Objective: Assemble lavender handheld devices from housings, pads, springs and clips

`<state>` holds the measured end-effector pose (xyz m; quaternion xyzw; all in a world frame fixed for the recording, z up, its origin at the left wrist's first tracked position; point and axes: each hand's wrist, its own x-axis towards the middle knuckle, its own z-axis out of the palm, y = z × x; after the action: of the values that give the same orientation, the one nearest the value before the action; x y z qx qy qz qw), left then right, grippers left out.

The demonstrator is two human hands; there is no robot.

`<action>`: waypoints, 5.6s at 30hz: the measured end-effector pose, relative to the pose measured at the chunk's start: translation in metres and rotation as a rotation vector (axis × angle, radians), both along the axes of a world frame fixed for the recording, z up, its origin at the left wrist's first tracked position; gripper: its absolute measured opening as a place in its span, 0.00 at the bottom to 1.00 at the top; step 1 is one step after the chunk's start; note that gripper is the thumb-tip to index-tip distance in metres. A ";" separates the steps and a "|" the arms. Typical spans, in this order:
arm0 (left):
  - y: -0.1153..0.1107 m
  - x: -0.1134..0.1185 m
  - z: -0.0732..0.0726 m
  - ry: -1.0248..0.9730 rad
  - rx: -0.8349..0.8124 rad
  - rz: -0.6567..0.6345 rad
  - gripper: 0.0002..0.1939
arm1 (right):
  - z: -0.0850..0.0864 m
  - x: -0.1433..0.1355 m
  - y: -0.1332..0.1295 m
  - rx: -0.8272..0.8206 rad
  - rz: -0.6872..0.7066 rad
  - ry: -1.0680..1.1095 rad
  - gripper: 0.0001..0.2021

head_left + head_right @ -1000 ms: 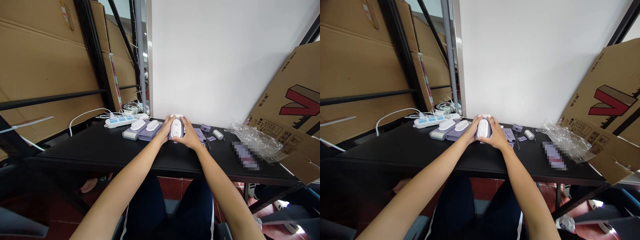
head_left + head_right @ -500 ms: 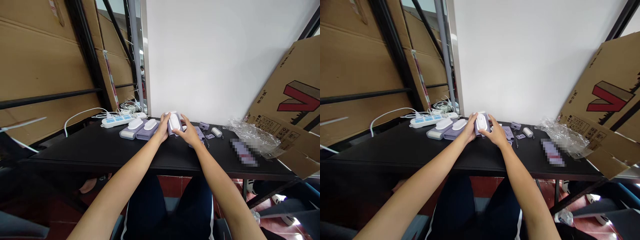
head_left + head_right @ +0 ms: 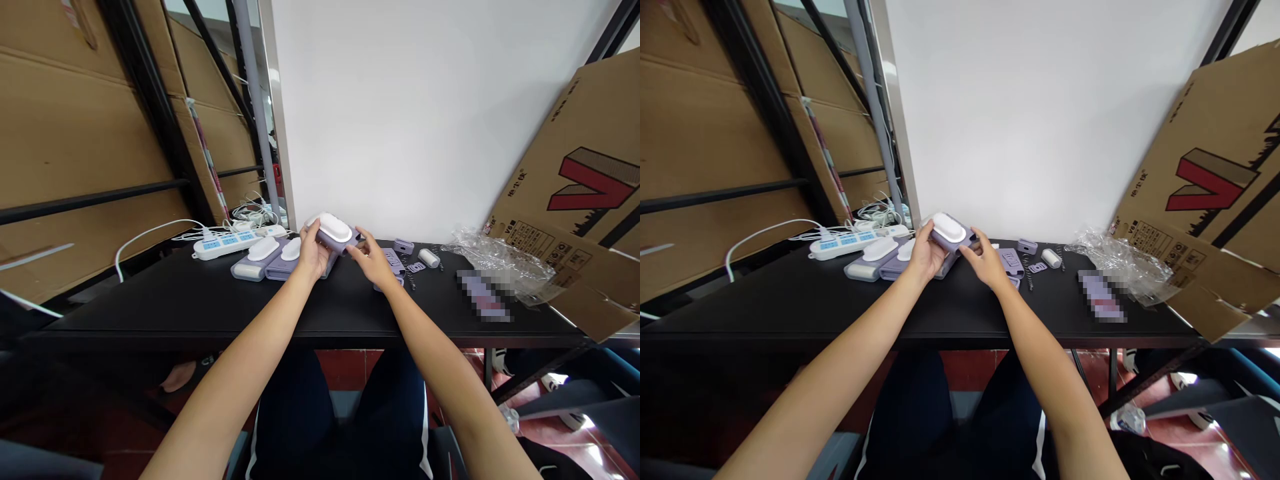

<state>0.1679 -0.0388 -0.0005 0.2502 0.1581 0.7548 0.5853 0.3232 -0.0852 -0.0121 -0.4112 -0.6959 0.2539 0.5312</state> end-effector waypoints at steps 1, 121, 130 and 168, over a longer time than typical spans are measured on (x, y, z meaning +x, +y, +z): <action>0.000 0.000 0.000 0.029 -0.006 -0.017 0.19 | 0.002 0.001 0.001 -0.021 -0.010 0.074 0.33; -0.018 0.008 -0.017 1.206 0.328 0.614 0.47 | -0.010 0.175 0.019 -0.423 -1.108 -0.403 0.23; -0.019 0.008 -0.017 1.210 0.329 0.614 0.46 | -0.018 0.174 0.022 -0.612 -1.036 -0.548 0.24; -0.024 0.015 -0.018 1.278 0.466 0.510 0.44 | -0.010 0.167 0.020 -0.691 -0.957 -0.583 0.29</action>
<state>0.1827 -0.0632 -0.0185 0.7160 0.3578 0.5881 0.1160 0.4901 -0.0654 -0.0222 -0.8741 -0.4299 0.0767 0.2127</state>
